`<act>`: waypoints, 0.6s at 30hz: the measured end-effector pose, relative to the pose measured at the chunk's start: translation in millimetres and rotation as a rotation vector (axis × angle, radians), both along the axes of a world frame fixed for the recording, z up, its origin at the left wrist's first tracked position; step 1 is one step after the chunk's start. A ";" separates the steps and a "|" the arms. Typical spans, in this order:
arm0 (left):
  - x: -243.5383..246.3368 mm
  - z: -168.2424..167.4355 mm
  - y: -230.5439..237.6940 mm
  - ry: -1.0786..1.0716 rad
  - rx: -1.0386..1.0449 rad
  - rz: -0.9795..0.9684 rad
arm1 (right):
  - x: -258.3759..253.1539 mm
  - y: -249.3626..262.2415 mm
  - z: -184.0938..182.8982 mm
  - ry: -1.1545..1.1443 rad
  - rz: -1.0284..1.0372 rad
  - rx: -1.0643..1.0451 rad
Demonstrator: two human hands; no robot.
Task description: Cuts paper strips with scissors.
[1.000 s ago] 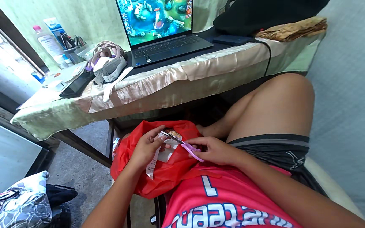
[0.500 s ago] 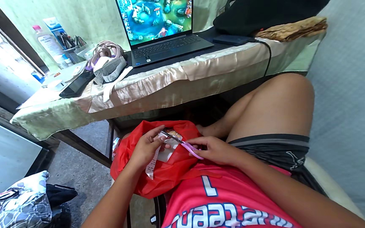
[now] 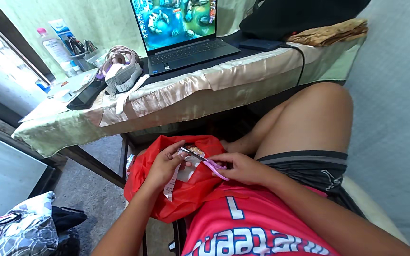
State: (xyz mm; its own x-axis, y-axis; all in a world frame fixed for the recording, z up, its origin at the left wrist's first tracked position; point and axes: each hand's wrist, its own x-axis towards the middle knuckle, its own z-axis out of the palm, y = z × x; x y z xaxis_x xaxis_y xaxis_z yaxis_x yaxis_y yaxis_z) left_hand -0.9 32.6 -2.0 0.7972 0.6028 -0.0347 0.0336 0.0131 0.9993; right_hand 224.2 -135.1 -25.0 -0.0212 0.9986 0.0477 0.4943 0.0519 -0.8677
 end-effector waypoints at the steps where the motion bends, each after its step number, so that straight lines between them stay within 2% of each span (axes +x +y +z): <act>1: 0.2 -0.1 0.2 -0.001 -0.001 0.000 | 0.2 0.0 -0.2 0.001 -0.002 0.004; 18: 0.5 1.3 -0.2 0.001 0.004 0.001 | 1.7 2.1 -1.9 -0.056 -0.035 -0.015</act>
State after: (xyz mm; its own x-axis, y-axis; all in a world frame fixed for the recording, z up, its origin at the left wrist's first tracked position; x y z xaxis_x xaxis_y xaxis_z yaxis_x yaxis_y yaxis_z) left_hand -0.4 32.4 -0.7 0.7967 0.6035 -0.0330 0.0348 0.0087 0.9994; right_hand 225.9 -133.0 -26.9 0.0119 0.9994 0.0322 0.5436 0.0205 -0.8391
